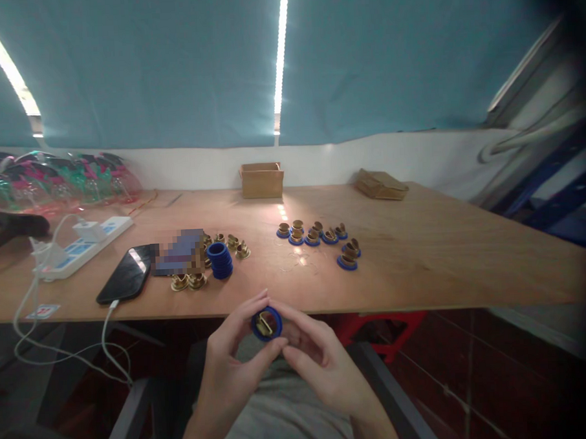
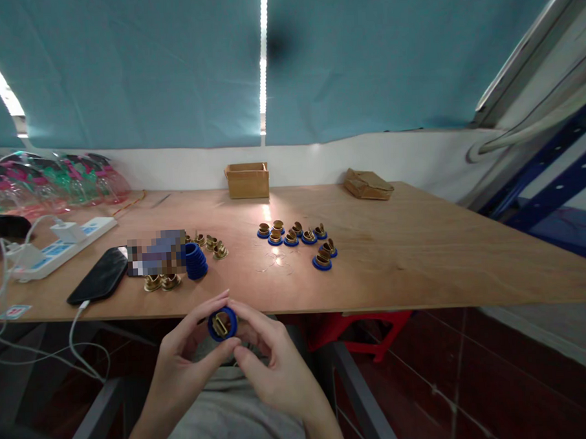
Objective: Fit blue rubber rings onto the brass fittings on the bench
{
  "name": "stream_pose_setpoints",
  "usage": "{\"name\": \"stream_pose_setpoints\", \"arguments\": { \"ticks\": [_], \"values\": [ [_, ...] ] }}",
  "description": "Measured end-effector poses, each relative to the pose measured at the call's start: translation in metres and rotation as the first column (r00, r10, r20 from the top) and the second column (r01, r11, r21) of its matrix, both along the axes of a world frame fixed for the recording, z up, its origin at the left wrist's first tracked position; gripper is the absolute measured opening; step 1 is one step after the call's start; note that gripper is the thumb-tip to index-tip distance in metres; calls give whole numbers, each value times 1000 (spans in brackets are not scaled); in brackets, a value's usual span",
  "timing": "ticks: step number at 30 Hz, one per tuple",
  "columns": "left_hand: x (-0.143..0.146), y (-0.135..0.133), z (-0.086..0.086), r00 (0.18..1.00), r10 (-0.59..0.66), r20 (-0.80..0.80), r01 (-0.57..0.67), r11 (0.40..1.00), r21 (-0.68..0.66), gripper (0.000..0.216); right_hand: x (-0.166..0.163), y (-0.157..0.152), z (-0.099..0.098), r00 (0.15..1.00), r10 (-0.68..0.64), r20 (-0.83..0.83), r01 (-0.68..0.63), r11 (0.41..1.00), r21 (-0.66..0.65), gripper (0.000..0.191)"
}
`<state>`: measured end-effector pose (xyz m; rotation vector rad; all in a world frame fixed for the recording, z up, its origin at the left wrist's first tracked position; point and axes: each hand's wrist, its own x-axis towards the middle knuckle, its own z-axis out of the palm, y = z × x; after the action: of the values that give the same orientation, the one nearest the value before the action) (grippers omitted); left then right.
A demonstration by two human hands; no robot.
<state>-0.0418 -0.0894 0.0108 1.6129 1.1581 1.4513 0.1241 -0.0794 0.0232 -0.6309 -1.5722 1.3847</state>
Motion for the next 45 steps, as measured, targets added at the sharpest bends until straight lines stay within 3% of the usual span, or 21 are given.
{"name": "stream_pose_setpoints", "arguments": {
  "ticks": [6,12,18,22,25,32,36,45],
  "values": [
    [3,0,-6,994,33,-102,-26,998,65,44,-3,4,0,985,-146,92,145,989,11,39],
    [5,1,-7,992,46,-114,-38,997,69,43,-7,6,-4,985,-165,45,168,985,-49,36],
    [0,-2,-1,971,-168,172,199,962,-184,62,-1,6,-1,989,-140,48,143,986,-83,30],
    [-2,-1,3,886,-217,410,333,913,-235,46,2,9,-1,986,-164,-5,163,982,-97,24],
    [-1,0,6,856,-214,471,371,888,-271,40,4,11,-1,980,-199,-28,195,974,-112,19],
    [-4,0,9,894,-189,407,348,864,-365,37,3,11,-2,967,-254,-15,250,960,-129,17],
    [-4,-1,13,938,-218,271,318,851,-418,35,0,9,-1,949,-309,61,311,949,-39,16],
    [-4,-1,7,972,-192,134,228,909,-349,28,5,6,1,889,-401,221,363,912,193,19]
  ]
}}
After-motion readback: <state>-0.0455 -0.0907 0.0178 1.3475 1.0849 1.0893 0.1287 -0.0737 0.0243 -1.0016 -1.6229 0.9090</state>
